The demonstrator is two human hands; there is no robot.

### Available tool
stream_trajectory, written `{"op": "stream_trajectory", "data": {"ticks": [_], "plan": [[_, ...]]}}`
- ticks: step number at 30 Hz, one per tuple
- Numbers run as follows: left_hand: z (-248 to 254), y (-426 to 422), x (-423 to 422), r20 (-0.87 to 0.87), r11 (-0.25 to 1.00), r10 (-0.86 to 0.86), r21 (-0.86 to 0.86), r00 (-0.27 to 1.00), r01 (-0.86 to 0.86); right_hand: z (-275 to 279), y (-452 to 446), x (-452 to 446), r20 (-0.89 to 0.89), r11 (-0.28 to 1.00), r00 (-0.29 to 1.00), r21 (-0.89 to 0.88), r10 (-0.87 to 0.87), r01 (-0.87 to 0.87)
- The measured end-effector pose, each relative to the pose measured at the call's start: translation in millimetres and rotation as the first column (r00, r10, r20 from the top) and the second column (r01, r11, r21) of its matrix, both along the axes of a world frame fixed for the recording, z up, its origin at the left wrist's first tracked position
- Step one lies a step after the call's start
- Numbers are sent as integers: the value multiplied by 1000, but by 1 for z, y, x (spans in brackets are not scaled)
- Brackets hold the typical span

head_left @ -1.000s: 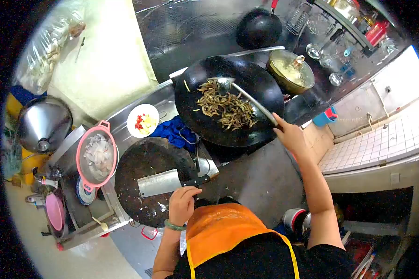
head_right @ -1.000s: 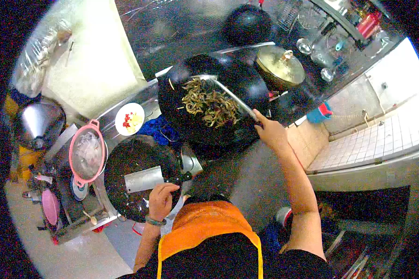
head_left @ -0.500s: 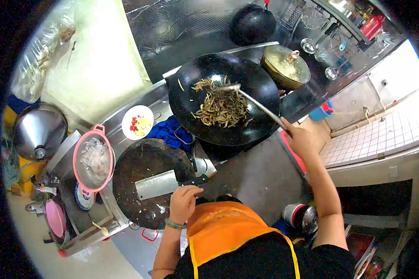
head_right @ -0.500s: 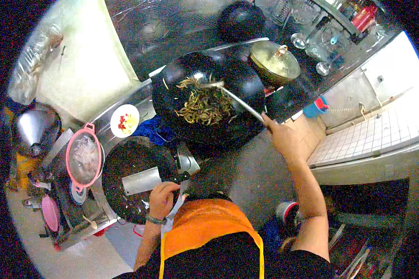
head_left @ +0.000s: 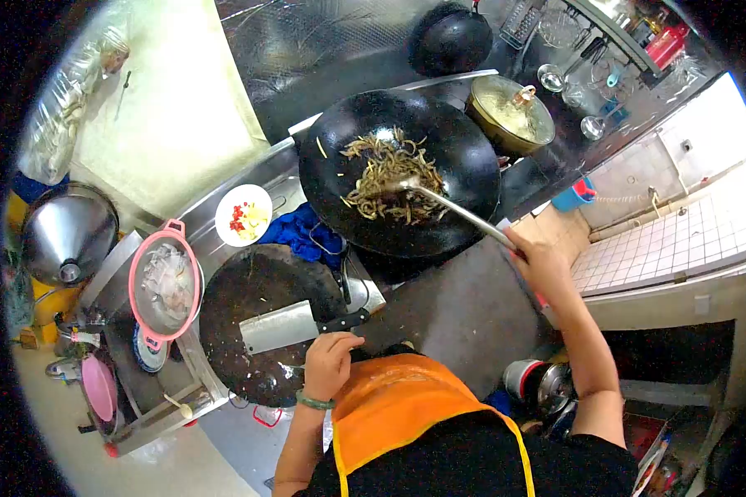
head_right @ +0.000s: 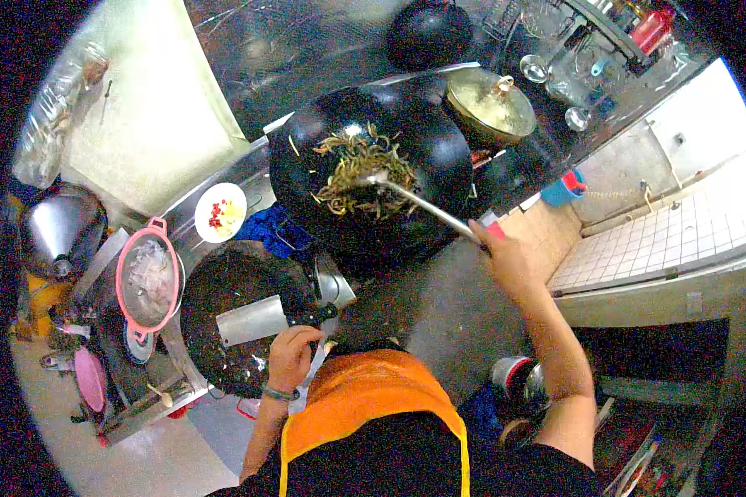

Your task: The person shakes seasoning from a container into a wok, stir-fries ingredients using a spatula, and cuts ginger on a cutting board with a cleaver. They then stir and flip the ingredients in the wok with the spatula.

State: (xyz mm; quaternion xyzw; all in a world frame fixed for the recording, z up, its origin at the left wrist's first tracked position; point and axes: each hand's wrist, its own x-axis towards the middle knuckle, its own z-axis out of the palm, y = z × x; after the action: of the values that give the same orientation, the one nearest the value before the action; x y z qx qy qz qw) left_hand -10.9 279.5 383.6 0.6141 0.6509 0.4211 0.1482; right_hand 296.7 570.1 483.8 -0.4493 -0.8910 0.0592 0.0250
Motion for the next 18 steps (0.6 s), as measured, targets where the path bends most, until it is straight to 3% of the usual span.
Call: {"op": "stream_trajectory", "data": {"ticks": [2, 5, 6, 9, 10, 13, 16, 18], "plan": [[9, 5, 1, 11, 1000, -4, 21, 1000, 3, -6, 8, -36, 84, 989, 987, 54, -139, 135], [10, 12, 2, 19, 999, -18, 43, 1000, 17, -30, 20, -48, 36, 991, 992, 46, -124, 123], [9, 13, 2, 21, 998, -27, 48, 999, 26, -28, 16, -46, 96, 995, 990, 20, -101, 99], [7, 10, 4, -24, 999, -26, 33, 999, 26, -15, -5, -5, -5, 998, 1000, -50, 25, -25], [5, 8, 3, -18, 999, -20, 32, 1000, 21, 5, -17, 3, 35, 999, 999, -49, 7, -5], [1, 6, 4, -4, 999, -10, 33, 1000, 10, -8, -17, 14, 29, 999, 999, 12, 43, -43], [2, 10, 10, 2, 998, -47, 40, 999, 47, -24, -1, -36, 93, 997, 993, 7, -76, 75], [6, 15, 11, -7, 996, -76, 45, 997, 76, -39, 9, -57, 43, 991, 991, 51, -125, 123]]}}
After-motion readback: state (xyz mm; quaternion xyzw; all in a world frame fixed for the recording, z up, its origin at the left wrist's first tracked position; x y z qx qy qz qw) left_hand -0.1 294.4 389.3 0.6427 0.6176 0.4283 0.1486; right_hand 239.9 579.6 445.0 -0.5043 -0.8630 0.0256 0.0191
